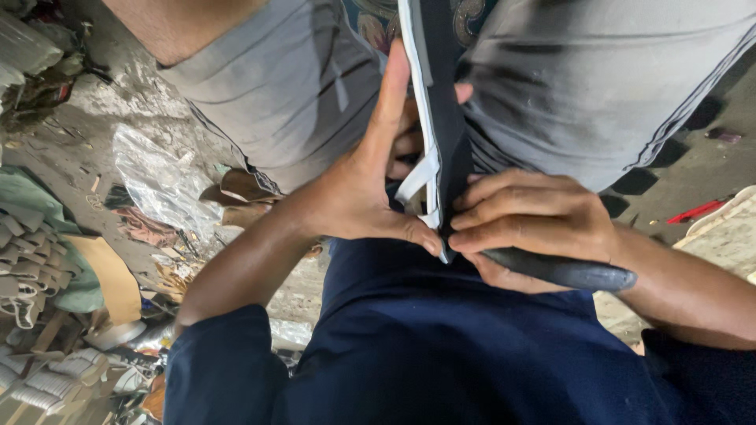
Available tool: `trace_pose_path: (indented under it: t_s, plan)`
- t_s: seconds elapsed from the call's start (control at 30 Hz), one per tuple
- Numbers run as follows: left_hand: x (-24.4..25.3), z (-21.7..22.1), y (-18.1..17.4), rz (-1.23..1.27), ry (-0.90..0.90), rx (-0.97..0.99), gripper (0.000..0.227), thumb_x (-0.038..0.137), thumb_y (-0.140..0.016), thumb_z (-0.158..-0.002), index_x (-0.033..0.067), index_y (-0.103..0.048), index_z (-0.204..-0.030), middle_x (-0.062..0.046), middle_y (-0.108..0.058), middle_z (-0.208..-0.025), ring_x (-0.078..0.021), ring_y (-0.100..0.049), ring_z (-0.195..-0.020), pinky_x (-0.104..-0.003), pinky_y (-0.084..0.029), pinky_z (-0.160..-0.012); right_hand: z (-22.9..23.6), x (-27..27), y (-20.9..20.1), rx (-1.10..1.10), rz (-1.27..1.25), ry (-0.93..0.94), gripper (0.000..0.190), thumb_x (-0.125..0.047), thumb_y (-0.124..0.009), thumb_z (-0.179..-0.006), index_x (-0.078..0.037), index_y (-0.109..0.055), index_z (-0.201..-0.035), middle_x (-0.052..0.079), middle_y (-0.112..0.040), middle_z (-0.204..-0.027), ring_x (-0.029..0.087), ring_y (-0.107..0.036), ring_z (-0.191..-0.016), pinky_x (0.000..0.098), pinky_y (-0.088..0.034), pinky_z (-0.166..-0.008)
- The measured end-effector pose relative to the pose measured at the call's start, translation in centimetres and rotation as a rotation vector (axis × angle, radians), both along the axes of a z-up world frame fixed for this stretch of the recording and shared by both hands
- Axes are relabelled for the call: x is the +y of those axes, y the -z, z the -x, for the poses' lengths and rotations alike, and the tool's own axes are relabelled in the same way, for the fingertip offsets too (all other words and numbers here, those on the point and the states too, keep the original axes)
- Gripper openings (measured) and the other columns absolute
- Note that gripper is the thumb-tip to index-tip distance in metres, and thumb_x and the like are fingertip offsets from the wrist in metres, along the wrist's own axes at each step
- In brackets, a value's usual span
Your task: The person assembles white sandals by attaching black rubber soles to the upper straps. They use a knife to press the sole into place and a grinding machine to smooth the edges. The process is repeated for multiple sandals.
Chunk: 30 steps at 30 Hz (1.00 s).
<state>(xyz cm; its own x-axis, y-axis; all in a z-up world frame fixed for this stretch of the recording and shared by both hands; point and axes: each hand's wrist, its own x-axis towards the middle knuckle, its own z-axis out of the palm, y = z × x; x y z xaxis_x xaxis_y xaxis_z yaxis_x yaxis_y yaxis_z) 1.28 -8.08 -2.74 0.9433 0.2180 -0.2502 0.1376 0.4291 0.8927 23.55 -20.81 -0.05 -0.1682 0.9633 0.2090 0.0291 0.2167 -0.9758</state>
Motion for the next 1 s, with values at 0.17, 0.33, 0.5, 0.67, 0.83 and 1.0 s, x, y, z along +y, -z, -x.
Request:
trace_pose_path:
  t_s: [0.17,0.33,0.5,0.67,0.83,1.0]
  plan:
    - [1.5,0.5,-1.6,-0.107,0.005,-0.064,0.148,0.012,-0.097,-0.086,0.0332,0.03,-0.16,-0.024,-0.018,-0.171,-0.0329,-0.037,-0.159,-0.047,-0.048,-0.124,-0.8,0.8,-0.8,0.181,0.183,-0.037,0.016,-0.003,-0.081,-0.082,-0.001,-0.074,-0.096,0.011,-0.072,-0.091,0.026,-0.077,-0.09,0.0343,-0.065,-0.084]
    - [0.8,0.7,-1.6,-0.097,-0.017,-0.057,0.136,0.003,-0.086,-0.096,0.0302,0.031,-0.159,-0.025,-0.018,-0.172,-0.0319,-0.036,-0.156,-0.045,-0.048,-0.123,-0.3,0.7,-0.7,0.158,0.243,-0.032,0.016,-0.002,-0.08,-0.082,0.0,-0.073,-0.097,0.012,-0.072,-0.094,0.026,-0.077,-0.092,0.0331,-0.064,-0.081]
    - [0.5,1.0,-0.7,-0.161,0.02,-0.063,0.138,0.007,-0.086,-0.097,0.0298,0.037,-0.155,-0.026,-0.015,-0.171,-0.0339,-0.037,-0.158,-0.046,-0.049,-0.123,-0.1,0.1,0.3,0.145,0.209,-0.015,0.019,-0.003,-0.082,-0.08,-0.001,-0.073,-0.097,0.012,-0.073,-0.095,0.026,-0.076,-0.093,0.0327,-0.064,-0.08]
    - [0.2,1.0,0.0,-0.16,0.023,-0.08,0.145,0.026,-0.093,-0.092,0.0328,0.037,-0.157,-0.024,-0.014,-0.172,-0.0346,-0.03,-0.16,-0.047,-0.047,-0.122,0.7,-0.1,0.1,0.126,0.128,-0.003,0.021,-0.003,-0.083,-0.079,-0.001,-0.073,-0.097,0.013,-0.072,-0.094,0.026,-0.076,-0.091,0.0333,-0.064,-0.079]
    - [-0.2,1.0,-0.2,-0.228,0.04,-0.047,0.146,0.027,-0.094,-0.091,0.0352,0.036,-0.157,-0.025,-0.01,-0.172,-0.0372,-0.028,-0.161,-0.049,-0.044,-0.123,0.0,0.6,-0.6,0.067,0.115,-0.024,0.022,-0.006,-0.083,-0.081,-0.001,-0.073,-0.099,0.012,-0.073,-0.094,0.023,-0.076,-0.089,0.033,-0.064,-0.079]
    - [0.7,0.7,-1.0,-0.157,0.046,-0.073,0.149,0.023,-0.097,-0.091,0.0341,0.035,-0.157,-0.024,-0.013,-0.173,-0.0363,-0.035,-0.158,-0.048,-0.047,-0.123,-1.9,0.6,-1.1,0.143,0.344,-0.168,0.02,-0.008,-0.082,-0.08,-0.005,-0.076,-0.1,0.01,-0.075,-0.095,0.02,-0.078,-0.087,0.027,-0.063,-0.073]
